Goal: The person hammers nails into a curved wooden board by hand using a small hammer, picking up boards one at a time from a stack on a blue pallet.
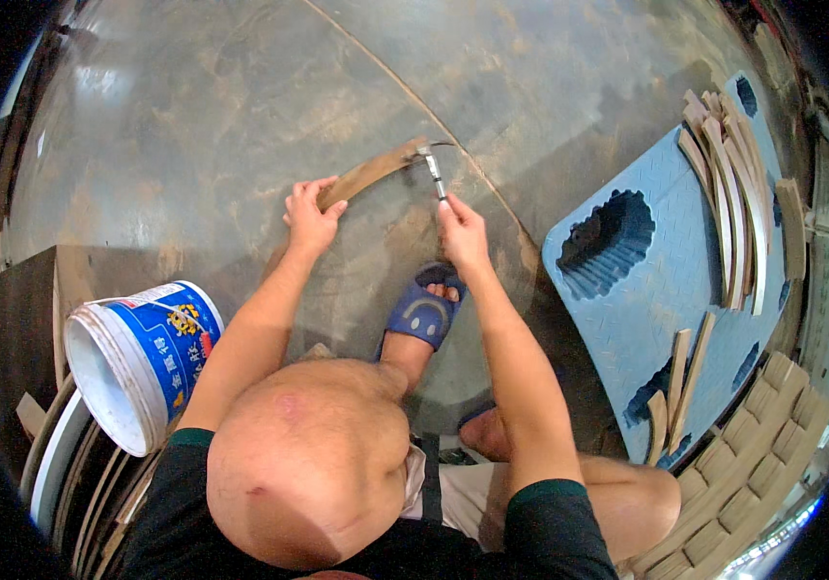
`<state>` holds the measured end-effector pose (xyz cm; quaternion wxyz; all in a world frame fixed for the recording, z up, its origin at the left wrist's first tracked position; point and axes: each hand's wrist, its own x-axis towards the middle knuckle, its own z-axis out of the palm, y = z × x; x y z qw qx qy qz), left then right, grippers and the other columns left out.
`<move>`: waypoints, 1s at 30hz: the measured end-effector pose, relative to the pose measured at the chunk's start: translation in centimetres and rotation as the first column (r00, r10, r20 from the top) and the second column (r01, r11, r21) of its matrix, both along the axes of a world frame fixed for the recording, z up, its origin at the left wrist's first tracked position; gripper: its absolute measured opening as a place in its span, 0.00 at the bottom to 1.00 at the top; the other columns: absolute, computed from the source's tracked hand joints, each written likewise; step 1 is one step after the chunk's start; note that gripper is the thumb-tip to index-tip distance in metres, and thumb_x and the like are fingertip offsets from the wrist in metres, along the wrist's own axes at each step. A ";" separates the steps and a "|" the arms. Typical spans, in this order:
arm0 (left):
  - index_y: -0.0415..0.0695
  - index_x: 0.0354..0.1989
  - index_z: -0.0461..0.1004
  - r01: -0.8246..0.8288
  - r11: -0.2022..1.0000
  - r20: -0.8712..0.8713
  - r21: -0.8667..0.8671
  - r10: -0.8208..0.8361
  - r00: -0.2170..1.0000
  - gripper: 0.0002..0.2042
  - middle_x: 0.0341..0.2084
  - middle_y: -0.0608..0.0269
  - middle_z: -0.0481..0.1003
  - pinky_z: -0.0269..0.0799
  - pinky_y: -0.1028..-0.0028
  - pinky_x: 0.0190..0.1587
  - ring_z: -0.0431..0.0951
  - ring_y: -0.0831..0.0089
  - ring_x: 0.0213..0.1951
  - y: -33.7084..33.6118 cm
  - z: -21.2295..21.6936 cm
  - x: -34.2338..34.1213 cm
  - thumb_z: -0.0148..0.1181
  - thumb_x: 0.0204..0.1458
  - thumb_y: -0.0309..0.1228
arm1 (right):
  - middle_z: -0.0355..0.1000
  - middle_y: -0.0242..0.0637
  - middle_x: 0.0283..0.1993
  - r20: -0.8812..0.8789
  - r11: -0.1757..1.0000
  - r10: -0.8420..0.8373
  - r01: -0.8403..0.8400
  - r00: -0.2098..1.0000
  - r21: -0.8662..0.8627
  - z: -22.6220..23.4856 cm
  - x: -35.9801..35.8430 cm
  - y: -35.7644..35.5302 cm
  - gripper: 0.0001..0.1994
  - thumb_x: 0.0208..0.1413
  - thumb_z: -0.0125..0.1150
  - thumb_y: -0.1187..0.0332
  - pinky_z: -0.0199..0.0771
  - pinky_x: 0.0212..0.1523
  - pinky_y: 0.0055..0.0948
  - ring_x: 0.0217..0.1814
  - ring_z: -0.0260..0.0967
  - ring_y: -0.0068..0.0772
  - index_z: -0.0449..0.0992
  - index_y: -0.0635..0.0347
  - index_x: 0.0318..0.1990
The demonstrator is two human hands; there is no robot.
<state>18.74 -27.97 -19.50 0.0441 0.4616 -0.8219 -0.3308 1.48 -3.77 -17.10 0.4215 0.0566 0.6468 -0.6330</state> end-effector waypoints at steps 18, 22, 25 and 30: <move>0.42 0.53 0.87 0.014 0.987 -0.191 -0.162 -0.045 0.981 0.20 0.45 0.48 0.88 0.80 0.52 0.54 0.87 0.48 0.50 0.1 2.0 0.1 0.84 0.51 0.26 | 0.81 0.45 0.42 -0.812 0.886 0.463 -0.213 0.354 0.412 2.8 4.3 -1.6 0.25 0.70 0.66 0.70 0.83 0.41 0.43 0.37 0.82 0.52 0.82 0.40 0.73; 0.42 0.52 0.87 0.080 0.974 -0.152 -0.211 -0.113 0.982 0.18 0.43 0.48 0.87 0.80 0.52 0.53 0.86 0.47 0.50 0.1 2.1 -0.1 0.83 0.53 0.27 | 0.79 0.44 0.41 -0.771 0.751 0.629 -0.334 0.099 0.569 3.9 5.5 -1.6 0.26 0.70 0.65 0.67 0.85 0.37 0.54 0.38 0.84 0.55 0.79 0.38 0.74; 0.42 0.52 0.87 0.074 0.987 -0.149 -0.141 -0.095 0.984 0.17 0.43 0.48 0.87 0.80 0.52 0.53 0.85 0.47 0.49 0.5 3.5 -0.6 0.82 0.55 0.28 | 0.77 0.44 0.40 -0.756 0.759 0.649 -0.155 0.088 0.633 2.8 3.3 -0.5 0.28 0.70 0.65 0.70 0.83 0.36 0.50 0.38 0.82 0.57 0.78 0.40 0.76; 0.49 0.57 0.86 0.025 0.993 -0.095 -0.120 -0.036 0.995 0.20 0.52 0.54 0.83 0.75 0.51 0.59 0.80 0.50 0.55 0.7 2.1 -0.6 0.82 0.56 0.32 | 0.76 0.43 0.39 -0.771 0.784 0.606 0.013 0.197 0.620 3.0 3.3 -0.9 0.28 0.69 0.65 0.70 0.82 0.35 0.47 0.36 0.80 0.54 0.79 0.38 0.75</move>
